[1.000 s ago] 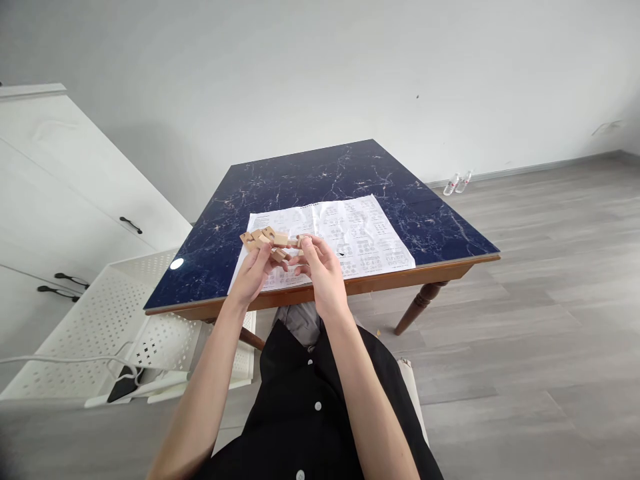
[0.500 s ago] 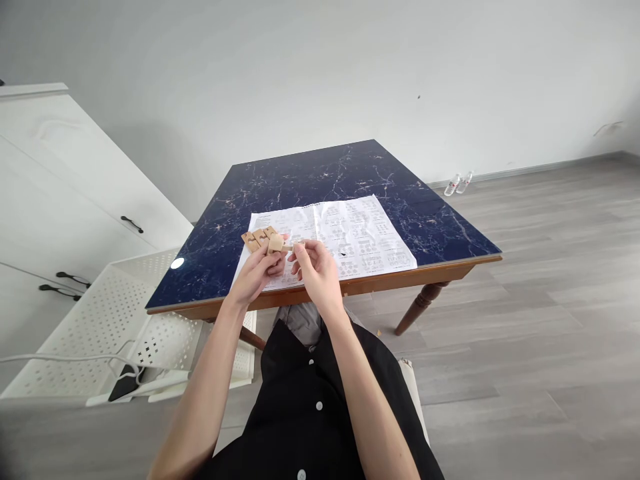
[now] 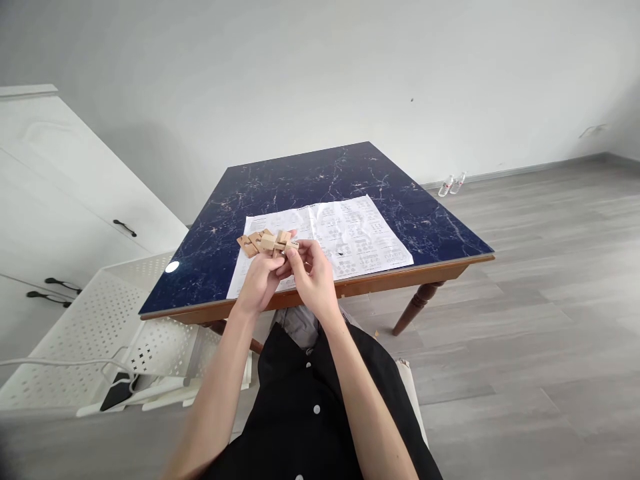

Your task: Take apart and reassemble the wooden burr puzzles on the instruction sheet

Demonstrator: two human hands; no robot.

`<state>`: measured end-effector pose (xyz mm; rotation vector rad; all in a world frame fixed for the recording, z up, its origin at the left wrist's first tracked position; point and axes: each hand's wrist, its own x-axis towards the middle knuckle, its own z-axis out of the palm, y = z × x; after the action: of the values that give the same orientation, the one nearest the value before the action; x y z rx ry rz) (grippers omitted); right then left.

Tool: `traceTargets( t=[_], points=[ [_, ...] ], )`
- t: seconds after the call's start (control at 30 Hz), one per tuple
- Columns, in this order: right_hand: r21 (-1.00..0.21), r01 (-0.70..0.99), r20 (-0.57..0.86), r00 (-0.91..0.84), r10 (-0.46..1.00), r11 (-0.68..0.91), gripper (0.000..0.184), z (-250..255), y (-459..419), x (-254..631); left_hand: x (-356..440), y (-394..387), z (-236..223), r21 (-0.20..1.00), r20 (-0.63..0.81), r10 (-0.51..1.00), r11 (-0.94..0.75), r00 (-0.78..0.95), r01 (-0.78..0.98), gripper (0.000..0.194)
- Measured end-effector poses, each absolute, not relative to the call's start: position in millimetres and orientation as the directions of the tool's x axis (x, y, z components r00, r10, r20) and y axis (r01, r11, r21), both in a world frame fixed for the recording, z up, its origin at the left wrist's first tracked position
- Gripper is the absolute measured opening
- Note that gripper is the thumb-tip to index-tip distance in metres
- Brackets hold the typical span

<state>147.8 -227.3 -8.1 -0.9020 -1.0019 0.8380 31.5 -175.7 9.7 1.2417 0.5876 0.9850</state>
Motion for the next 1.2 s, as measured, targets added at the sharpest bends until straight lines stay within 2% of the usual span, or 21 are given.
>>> traceTargets(
  t=[0.07,0.23,0.47,0.73,0.9,1.03,1.2],
  points=[
    [-0.908,-0.136,0.342,0.303,0.890,0.395,0.039,-5.2,-229.4,152.4,37.1,-180.2,12.3,0.960,0.137,0.880,-0.004,0.454,-0.281,0.046],
    [-0.913,-0.121,0.347,0.275,0.897,0.390,0.035,-0.9,-234.0,160.5,49.7,-193.2,14.2,0.971,0.115,0.942,-0.039,0.316,-0.238,0.067],
    [-0.907,-0.009,0.413,0.185,0.892,0.422,0.030,7.6,-241.0,173.2,62.7,-209.5,17.0,0.960,0.092,0.975,-0.033,0.202,-0.279,0.067],
    [-0.903,-0.149,0.386,0.134,0.913,0.404,0.036,10.2,-243.8,182.7,64.0,-213.4,21.4,0.926,0.146,0.952,-0.036,0.269,-0.375,0.062],
    [-0.892,-0.145,0.412,0.133,0.902,0.428,0.035,8.5,-243.1,187.2,59.5,-218.0,26.6,0.956,0.185,0.920,-0.087,0.344,-0.281,0.050],
    [-0.873,-0.105,0.465,0.122,0.877,0.477,0.034,6.9,-242.3,190.1,59.4,-222.5,29.1,0.972,0.177,0.921,-0.108,0.348,-0.208,0.059],
    [-0.873,-0.090,0.471,0.103,0.876,0.480,0.034,6.5,-243.2,189.9,61.0,-223.4,27.4,0.972,0.181,0.932,-0.119,0.314,-0.204,0.067]
  ],
)
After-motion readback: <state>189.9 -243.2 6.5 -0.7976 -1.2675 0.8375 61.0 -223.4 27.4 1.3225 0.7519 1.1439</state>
